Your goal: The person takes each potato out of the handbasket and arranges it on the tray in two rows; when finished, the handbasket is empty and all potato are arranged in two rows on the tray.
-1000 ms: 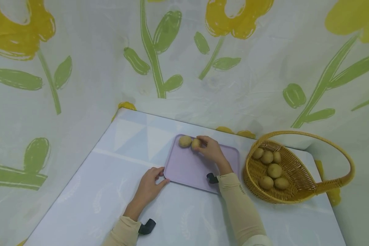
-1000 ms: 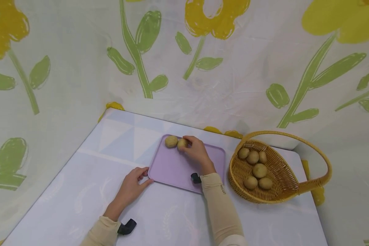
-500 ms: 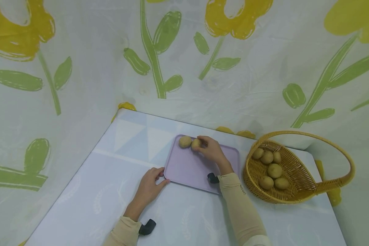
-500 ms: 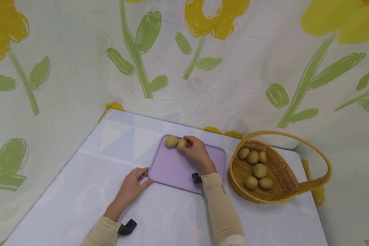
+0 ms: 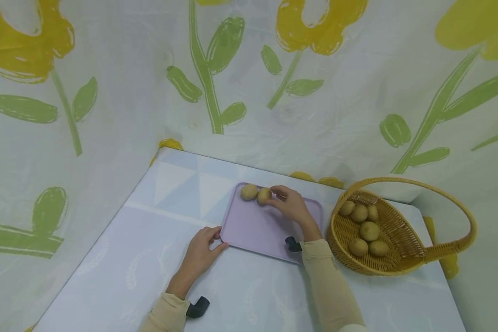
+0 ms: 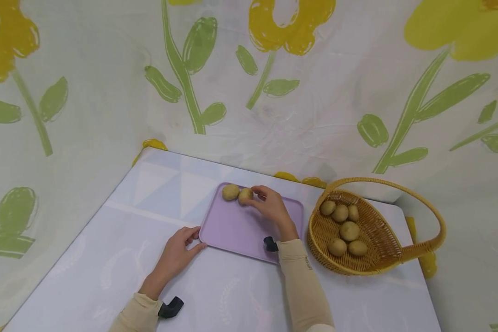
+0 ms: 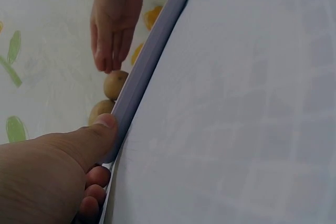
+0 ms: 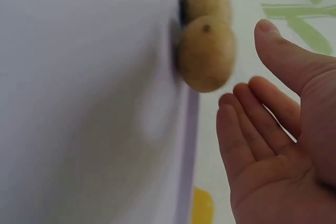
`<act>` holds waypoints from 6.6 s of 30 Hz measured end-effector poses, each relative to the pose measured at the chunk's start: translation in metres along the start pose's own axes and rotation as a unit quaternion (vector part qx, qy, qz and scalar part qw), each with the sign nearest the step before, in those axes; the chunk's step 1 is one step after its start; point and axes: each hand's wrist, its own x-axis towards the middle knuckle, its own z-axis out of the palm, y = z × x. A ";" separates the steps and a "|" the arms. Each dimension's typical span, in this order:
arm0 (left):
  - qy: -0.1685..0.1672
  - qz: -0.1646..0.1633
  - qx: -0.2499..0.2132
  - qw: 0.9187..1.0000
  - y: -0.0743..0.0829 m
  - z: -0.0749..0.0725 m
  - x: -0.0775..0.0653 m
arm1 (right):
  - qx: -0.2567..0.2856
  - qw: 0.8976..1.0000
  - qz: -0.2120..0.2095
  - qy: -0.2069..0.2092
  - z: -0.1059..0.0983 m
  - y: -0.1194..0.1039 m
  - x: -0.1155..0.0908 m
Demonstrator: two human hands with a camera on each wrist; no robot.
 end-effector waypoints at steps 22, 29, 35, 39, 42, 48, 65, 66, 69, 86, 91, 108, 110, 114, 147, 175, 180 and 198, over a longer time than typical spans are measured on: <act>0.017 0.027 0.009 0.999 -0.002 0.001 0.000 | 0.045 0.995 -0.059 -0.060 -0.058 -0.024 -0.049; 0.016 0.021 0.005 1.000 -0.002 0.001 0.000 | 0.075 0.993 -0.066 -0.058 -0.092 -0.023 -0.076; 0.009 0.018 0.005 1.000 -0.002 0.002 -0.001 | 0.081 0.991 -0.092 -0.045 -0.124 -0.019 -0.100; 0.005 0.013 0.004 1.000 -0.001 0.001 -0.001 | 0.071 0.991 -0.110 -0.038 -0.143 -0.011 -0.114; 0.008 0.014 0.003 1.000 0.000 0.000 -0.002 | 0.069 0.991 -0.106 -0.031 -0.154 -0.002 -0.122; 0.008 0.013 0.008 1.000 0.000 0.002 -0.001 | 0.116 0.984 -0.135 -0.029 -0.169 0.025 -0.132; 0.004 0.004 0.004 1.000 0.000 0.001 -0.002 | 0.170 0.980 -0.069 0.075 -0.185 0.072 -0.134; 0.005 0.006 0.004 1.000 0.001 0.001 -0.002 | 0.182 0.978 -0.065 0.079 -0.185 0.073 -0.134; 0.007 0.014 0.005 1.000 0.000 0.001 -0.002 | 0.207 0.972 -0.064 0.088 -0.186 0.077 -0.132; 0.009 0.019 0.004 1.000 0.001 0.000 -0.002 | 0.223 0.963 0.023 0.147 -0.186 0.086 -0.122; 0.018 0.025 0.009 0.999 0.000 0.001 -0.002 | 0.213 0.965 0.047 0.149 -0.186 0.090 -0.121; 0.011 0.020 0.014 1.000 0.000 0.003 -0.002 | 0.053 0.983 0.104 0.143 -0.184 0.090 -0.120; 0.010 0.021 0.015 1.000 0.000 0.003 -0.002 | 0.049 0.983 0.103 0.143 -0.182 0.091 -0.118; 0.010 0.020 0.015 1.000 0.001 0.003 -0.002 | 0.045 0.985 0.084 0.142 -0.181 0.094 -0.115; 0.003 0.010 0.015 1.000 0.002 0.002 -0.002 | -0.067 0.986 0.117 0.095 -0.171 0.099 -0.099; 0.004 0.006 0.010 1.000 0.003 0.001 -0.002 | -0.188 0.972 0.114 0.079 -0.165 0.091 -0.088; 0.005 0.006 0.013 1.000 0.003 0.001 -0.003 | -0.199 0.970 0.106 0.086 -0.164 0.092 -0.087; 0.007 0.004 0.010 1.000 0.001 0.001 -0.004 | -0.209 0.969 0.083 0.101 -0.162 0.090 -0.087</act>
